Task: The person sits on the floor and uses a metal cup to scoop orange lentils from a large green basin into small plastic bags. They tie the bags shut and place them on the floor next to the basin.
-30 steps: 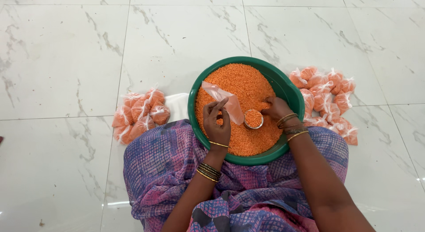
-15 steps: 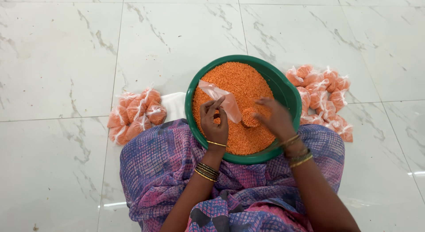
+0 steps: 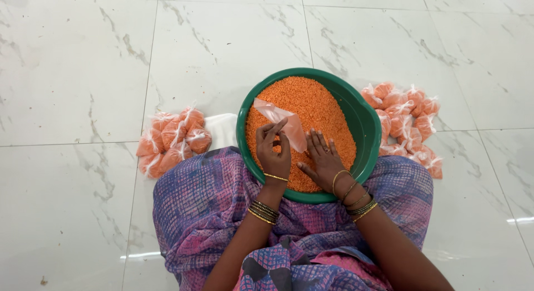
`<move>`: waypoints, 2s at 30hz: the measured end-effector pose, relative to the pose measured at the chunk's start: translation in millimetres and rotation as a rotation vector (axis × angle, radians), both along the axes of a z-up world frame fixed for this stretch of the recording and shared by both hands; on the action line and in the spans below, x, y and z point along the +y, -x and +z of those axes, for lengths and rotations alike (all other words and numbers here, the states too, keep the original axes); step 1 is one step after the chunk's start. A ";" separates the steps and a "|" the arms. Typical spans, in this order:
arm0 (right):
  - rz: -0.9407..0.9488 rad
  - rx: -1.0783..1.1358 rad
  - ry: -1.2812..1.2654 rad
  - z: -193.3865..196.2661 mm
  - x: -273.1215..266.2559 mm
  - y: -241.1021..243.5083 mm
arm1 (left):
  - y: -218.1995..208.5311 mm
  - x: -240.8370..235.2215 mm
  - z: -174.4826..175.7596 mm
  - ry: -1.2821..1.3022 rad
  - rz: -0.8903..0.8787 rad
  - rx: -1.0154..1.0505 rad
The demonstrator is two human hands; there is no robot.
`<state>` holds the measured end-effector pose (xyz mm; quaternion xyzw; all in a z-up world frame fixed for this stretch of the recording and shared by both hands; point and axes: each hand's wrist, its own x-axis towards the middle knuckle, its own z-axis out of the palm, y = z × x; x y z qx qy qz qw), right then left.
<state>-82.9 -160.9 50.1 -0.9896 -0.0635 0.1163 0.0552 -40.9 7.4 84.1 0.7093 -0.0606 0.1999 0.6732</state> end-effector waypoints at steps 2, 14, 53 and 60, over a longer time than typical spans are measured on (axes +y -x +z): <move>-0.059 -0.046 -0.049 -0.9 -0.2 2.5 | 0.9 0.3 0.6 -0.001 -0.013 0.011; -0.265 -0.057 -0.167 -17.4 -20.2 -0.2 | 0.2 -2.4 0.9 0.017 -0.069 0.072; -0.317 -0.117 -0.931 24.5 -40.3 7.3 | -19.1 -21.6 -62.8 -0.063 -0.509 0.299; -0.217 -0.158 -0.916 20.1 -44.3 1.9 | -19.7 -22.7 -64.4 -0.071 -0.567 0.301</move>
